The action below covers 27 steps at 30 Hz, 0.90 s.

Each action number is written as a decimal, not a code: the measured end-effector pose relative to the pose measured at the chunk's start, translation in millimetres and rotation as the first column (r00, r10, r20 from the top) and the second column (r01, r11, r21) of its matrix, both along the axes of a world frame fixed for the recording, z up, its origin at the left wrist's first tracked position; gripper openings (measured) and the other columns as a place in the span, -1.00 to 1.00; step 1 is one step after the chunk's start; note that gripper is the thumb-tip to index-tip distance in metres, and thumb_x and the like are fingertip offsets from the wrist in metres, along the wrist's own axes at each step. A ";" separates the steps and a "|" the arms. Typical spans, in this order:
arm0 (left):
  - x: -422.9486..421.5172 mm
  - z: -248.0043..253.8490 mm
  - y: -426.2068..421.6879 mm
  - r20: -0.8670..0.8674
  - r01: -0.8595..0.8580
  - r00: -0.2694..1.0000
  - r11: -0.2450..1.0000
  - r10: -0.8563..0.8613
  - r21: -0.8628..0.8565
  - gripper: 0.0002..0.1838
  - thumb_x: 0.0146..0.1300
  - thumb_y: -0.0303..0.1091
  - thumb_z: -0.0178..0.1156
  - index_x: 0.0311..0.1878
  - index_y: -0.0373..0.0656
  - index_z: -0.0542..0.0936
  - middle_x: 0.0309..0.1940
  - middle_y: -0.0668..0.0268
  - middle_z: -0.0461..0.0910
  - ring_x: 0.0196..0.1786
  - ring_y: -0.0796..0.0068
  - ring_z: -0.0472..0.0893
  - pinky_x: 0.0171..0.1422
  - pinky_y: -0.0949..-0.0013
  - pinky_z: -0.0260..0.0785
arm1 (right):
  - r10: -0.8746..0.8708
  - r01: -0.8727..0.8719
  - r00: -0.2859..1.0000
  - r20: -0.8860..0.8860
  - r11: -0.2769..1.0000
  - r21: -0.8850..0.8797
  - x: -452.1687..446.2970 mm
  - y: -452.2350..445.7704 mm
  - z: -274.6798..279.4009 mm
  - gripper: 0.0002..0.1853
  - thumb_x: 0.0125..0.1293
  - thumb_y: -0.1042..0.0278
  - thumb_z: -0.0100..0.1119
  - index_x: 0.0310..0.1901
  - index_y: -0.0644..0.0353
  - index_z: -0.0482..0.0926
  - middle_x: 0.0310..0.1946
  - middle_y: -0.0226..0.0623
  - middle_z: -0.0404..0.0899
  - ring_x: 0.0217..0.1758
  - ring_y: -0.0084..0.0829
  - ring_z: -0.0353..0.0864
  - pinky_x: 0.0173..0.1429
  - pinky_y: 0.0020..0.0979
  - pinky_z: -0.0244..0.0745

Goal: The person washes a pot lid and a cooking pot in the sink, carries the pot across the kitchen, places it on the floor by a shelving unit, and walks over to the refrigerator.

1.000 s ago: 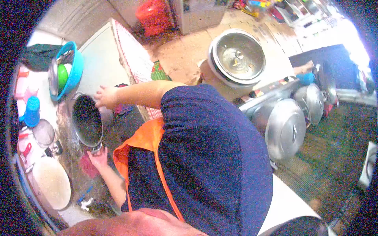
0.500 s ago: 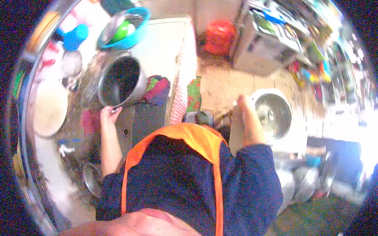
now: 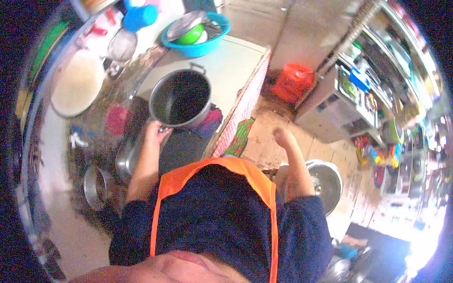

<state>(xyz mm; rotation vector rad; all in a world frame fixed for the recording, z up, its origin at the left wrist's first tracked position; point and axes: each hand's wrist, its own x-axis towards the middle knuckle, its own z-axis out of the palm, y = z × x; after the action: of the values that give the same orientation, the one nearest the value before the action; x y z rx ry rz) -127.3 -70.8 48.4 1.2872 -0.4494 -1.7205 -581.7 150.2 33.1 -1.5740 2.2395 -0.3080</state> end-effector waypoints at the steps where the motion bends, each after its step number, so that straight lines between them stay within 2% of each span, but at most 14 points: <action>1: 3.5 -6.0 0.7 -0.022 0.011 1.000 1.000 -0.011 -0.021 -0.80 -0.04 -0.43 0.04 -0.30 -0.23 0.34 -0.30 0.12 0.38 -0.28 0.12 0.44 -0.18 -0.13 0.39 | 0.106 -0.111 0.993 -0.057 0.988 -0.105 5.9 -23.1 8.4 -0.75 0.11 0.28 -0.02 -0.23 0.17 0.55 -0.27 -0.04 0.53 -0.20 -0.10 0.51 -0.12 -0.23 0.40; 2: 9.0 -11.7 2.2 -0.043 0.041 0.998 0.998 -0.043 -0.042 -0.77 0.00 -0.36 0.07 -0.28 -0.22 0.35 -0.28 0.14 0.39 -0.24 0.13 0.44 -0.15 -0.13 0.37 | 0.084 -0.066 0.994 0.070 0.971 -0.232 32.9 -41.9 42.3 -0.73 0.11 0.30 -0.01 -0.18 0.20 0.52 -0.26 -0.04 0.52 -0.18 -0.08 0.50 -0.10 -0.21 0.39; 3: 19.7 -18.5 -1.9 -0.058 0.110 0.992 0.994 -0.110 -0.002 -0.70 0.01 -0.25 0.12 -0.22 -0.19 0.35 -0.22 0.16 0.38 -0.18 0.16 0.41 -0.11 -0.12 0.34 | 0.165 -0.146 0.984 0.072 0.966 -0.215 39.3 -75.8 36.4 -0.70 0.08 0.33 0.02 -0.12 0.18 0.49 -0.27 -0.06 0.52 -0.19 -0.10 0.51 -0.08 -0.22 0.40; 5: 18.5 -11.9 5.1 -0.035 0.174 0.984 0.984 -0.173 0.044 -0.55 0.01 -0.07 0.17 -0.10 -0.12 0.34 -0.11 0.20 0.34 -0.08 0.22 0.37 -0.04 -0.07 0.28 | 0.192 -0.145 0.974 0.118 0.935 -0.323 105.8 -92.7 109.6 -0.63 0.04 0.31 0.07 -0.05 0.11 0.46 -0.15 -0.08 0.47 -0.07 -0.15 0.45 -0.01 -0.21 0.36; 6: 14.8 8.4 16.2 -0.005 0.155 0.988 0.987 -0.155 0.043 -0.47 0.00 0.01 0.18 -0.03 -0.07 0.32 -0.06 0.22 0.31 -0.04 0.25 0.34 -0.02 -0.02 0.25 | 0.334 -0.274 0.942 0.014 0.797 -0.538 123.5 -120.3 83.0 -0.58 0.00 0.27 0.13 -0.03 0.10 0.44 -0.12 -0.11 0.43 -0.04 -0.11 0.40 -0.01 -0.17 0.35; 10: 20.6 23.2 39.3 -0.013 0.111 0.994 0.992 -0.112 -0.060 -0.29 -0.06 0.03 0.23 0.15 0.04 0.20 0.01 0.24 0.25 -0.06 0.30 0.33 -0.07 0.13 0.25 | 0.571 -0.656 0.746 -0.343 0.721 -0.224 211.2 -145.6 116.3 -0.45 -0.07 -0.05 0.20 0.00 -0.10 0.42 -0.05 -0.23 0.36 0.07 -0.22 0.31 0.05 -0.17 0.26; 12: 48.9 5.6 40.3 0.032 0.055 0.998 0.996 -0.053 -0.064 -0.27 -0.05 -0.02 0.25 0.19 0.04 0.17 0.01 0.21 0.25 -0.07 0.31 0.34 -0.09 0.18 0.26 | 0.621 -0.687 0.707 -0.338 0.716 -0.121 238.7 -138.1 124.1 -0.44 -0.04 -0.11 0.15 0.04 -0.12 0.39 -0.04 -0.26 0.36 0.10 -0.25 0.28 0.10 -0.12 0.17; 14: 83.4 -28.5 31.9 0.418 0.061 0.908 0.988 0.003 -0.140 -0.20 -0.01 -0.28 0.23 0.28 0.07 0.01 0.11 0.14 0.17 -0.01 0.29 0.32 -0.05 0.15 0.26 | 0.696 -0.763 0.595 -0.401 0.646 -0.012 254.3 -137.9 115.7 -0.42 -0.02 -0.14 0.12 0.06 -0.15 0.36 -0.04 -0.26 0.36 0.10 -0.24 0.29 0.13 -0.06 0.11; 18: 98.6 12.9 71.9 0.496 -0.071 0.855 0.982 0.150 -0.175 -0.13 -0.01 -0.50 0.13 0.32 0.09 -0.14 0.17 0.08 0.10 0.01 0.26 0.32 -0.13 0.09 0.33 | 0.739 -0.752 0.650 -0.180 0.659 -0.007 259.6 -152.6 105.7 -0.39 -0.02 -0.12 0.13 0.10 -0.11 0.32 -0.02 -0.24 0.35 0.14 -0.22 0.27 0.16 -0.02 0.05; 20: 117.1 3.7 65.2 0.586 -0.004 0.810 1.000 -0.004 0.012 -0.07 -0.03 -0.56 0.07 0.32 0.10 -0.26 0.21 0.08 0.06 0.08 0.19 0.29 -0.15 0.01 0.34 | 0.770 -0.776 0.631 -0.094 0.629 -0.053 257.1 -178.2 103.3 -0.36 -0.01 -0.10 0.14 0.10 0.03 0.33 -0.02 -0.17 0.38 0.11 -0.16 0.32 0.17 -0.09 0.12; 21: 123.4 -2.5 66.5 0.578 -0.052 0.815 0.999 0.034 0.014 -0.07 -0.03 -0.56 0.07 0.32 0.10 -0.26 0.21 0.08 0.06 0.08 0.19 0.29 -0.15 0.01 0.34 | 0.812 -0.809 0.584 0.028 0.584 -0.065 256.9 -201.0 95.6 -0.35 -0.01 -0.09 0.14 0.09 0.11 0.34 -0.02 -0.12 0.40 0.08 -0.12 0.34 0.15 -0.14 0.17; 24: 145.3 -6.0 86.4 0.290 -0.097 0.948 0.988 0.127 -0.116 -0.18 0.00 -0.46 0.12 0.31 0.05 -0.06 0.16 0.17 0.16 0.11 0.19 0.29 -0.06 -0.02 0.26 | 0.869 -0.855 0.451 0.206 0.486 -0.180 254.8 -252.9 118.1 -0.35 -0.03 -0.01 0.20 0.03 0.28 0.37 -0.04 -0.01 0.43 0.05 -0.10 0.40 0.12 -0.26 0.27; 25: 144.5 5.1 94.6 0.355 -0.194 0.911 0.977 0.211 -0.084 -0.30 0.02 -0.39 0.15 0.26 0.01 0.10 0.08 0.24 0.26 0.01 0.27 0.38 -0.10 0.00 0.27 | 0.845 -0.831 0.479 0.238 0.524 -0.186 255.6 -275.2 125.1 -0.35 -0.04 0.02 0.23 0.04 0.27 0.36 -0.05 -0.02 0.44 0.03 -0.14 0.42 0.09 -0.27 0.30; 27: 156.9 9.8 111.1 0.311 -0.321 0.893 0.945 0.326 -0.069 -0.34 0.03 -0.38 0.16 0.23 0.00 0.15 0.06 0.26 0.28 -0.01 0.29 0.39 -0.10 0.03 0.26 | 0.725 -0.660 0.623 0.294 0.689 -0.299 251.3 -315.5 150.9 -0.36 -0.04 0.05 0.24 0.08 0.17 0.34 -0.11 -0.11 0.49 -0.06 -0.24 0.48 0.04 -0.33 0.35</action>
<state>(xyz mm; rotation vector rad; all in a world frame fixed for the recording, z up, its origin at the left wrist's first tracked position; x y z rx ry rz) 29.6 40.3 58.2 1.5414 -0.4037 -1.2335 -330.5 -165.3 184.1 -2.1071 1.1842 -0.5253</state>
